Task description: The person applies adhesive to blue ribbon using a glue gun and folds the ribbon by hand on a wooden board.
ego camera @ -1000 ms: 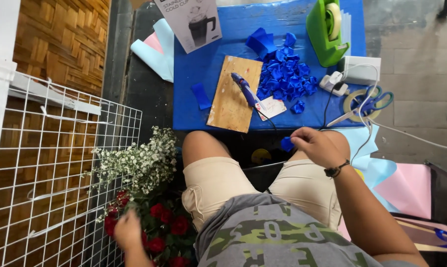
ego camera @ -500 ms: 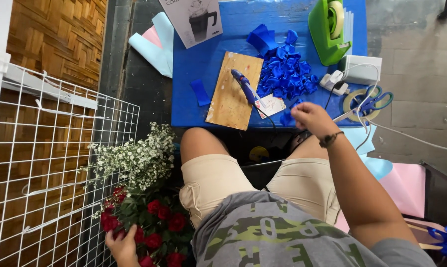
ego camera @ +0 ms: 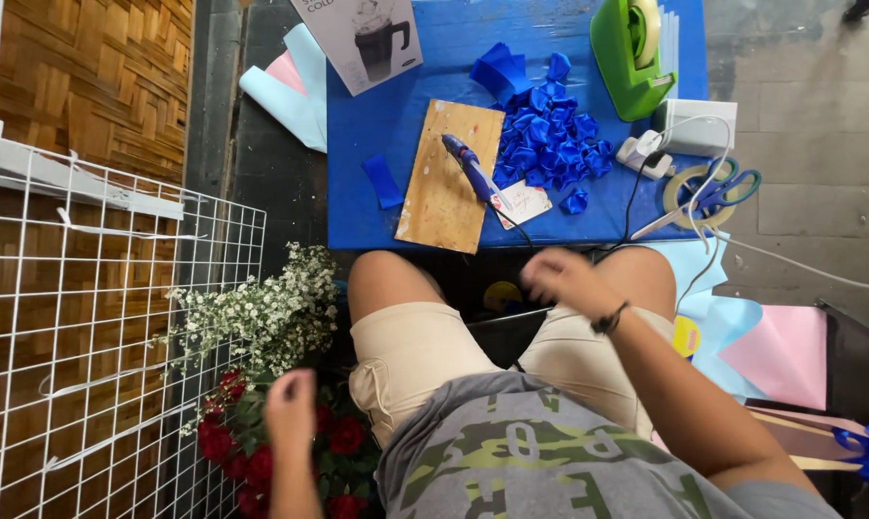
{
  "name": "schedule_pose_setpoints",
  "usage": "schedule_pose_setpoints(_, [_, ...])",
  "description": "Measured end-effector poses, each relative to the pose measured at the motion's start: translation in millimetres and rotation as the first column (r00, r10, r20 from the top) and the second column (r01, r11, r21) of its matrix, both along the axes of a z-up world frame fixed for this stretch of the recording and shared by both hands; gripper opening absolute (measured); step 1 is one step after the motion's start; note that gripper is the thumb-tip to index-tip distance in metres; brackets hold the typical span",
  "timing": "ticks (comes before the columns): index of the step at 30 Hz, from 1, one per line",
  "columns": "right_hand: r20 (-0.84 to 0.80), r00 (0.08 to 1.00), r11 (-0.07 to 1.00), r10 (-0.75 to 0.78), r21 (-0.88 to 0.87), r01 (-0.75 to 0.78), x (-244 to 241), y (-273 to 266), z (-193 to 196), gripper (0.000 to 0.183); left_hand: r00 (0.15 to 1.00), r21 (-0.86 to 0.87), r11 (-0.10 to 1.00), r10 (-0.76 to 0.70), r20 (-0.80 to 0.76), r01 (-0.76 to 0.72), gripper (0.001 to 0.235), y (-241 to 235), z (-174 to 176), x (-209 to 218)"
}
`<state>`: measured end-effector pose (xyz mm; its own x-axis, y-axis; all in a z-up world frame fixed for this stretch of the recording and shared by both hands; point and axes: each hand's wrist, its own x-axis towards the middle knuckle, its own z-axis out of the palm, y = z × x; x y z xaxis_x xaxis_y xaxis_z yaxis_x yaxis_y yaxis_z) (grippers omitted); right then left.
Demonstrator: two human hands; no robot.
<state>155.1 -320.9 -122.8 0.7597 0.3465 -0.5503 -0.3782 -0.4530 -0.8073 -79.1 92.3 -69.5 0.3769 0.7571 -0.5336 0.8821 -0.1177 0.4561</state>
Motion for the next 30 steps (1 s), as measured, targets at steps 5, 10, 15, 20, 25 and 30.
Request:
schedule_pose_setpoints(5, [-0.157, 0.875, 0.854, 0.457, 0.353, -0.383, -48.9, 43.1, 41.1, 0.041, 0.880, -0.223, 0.866, -0.383, 0.280, 0.448, 0.042, -84.8, -7.2, 37.8])
schedule_pose_setpoints(10, [-0.044, 0.787, 0.772, 0.615, 0.237, -0.590, -58.2, 63.2, 66.1, 0.041, 0.548, -0.058, 0.595, -0.694, 0.467, 0.802, 0.013, -130.4, 8.7, 56.2])
schedule_pose_setpoints(15, [-0.058, 0.909, 0.910, 0.412, -0.022, -0.414, -45.5, 49.7, 53.6, 0.043, 0.785, -0.029, 0.875, -0.418, 0.458, 0.483, 0.011, -79.6, -20.5, 41.1])
schedule_pose_setpoints(20, [-0.137, 0.980, 0.984, 0.141, -0.085, -0.154, -41.2, 16.5, -4.5, 0.040, 0.806, 0.216, 0.974, -0.184, 0.563, 0.071, 0.008, -27.7, -2.6, 48.1])
schedule_pose_setpoints(25, [-0.164, 0.986, 0.995, 0.009, -0.098, -0.026, -38.5, 9.8, -6.3, 0.042, 0.701, 0.523, 0.843, -0.450, 0.553, 0.128, 0.018, 2.1, -34.0, 89.7])
schedule_pose_setpoints(30, [-0.161, 0.986, 0.988, 0.053, -0.132, -0.075, -43.4, 13.7, -3.7, 0.042, 0.559, 0.797, 0.526, -0.772, 0.301, 0.297, 0.024, -8.4, -78.4, 177.3])
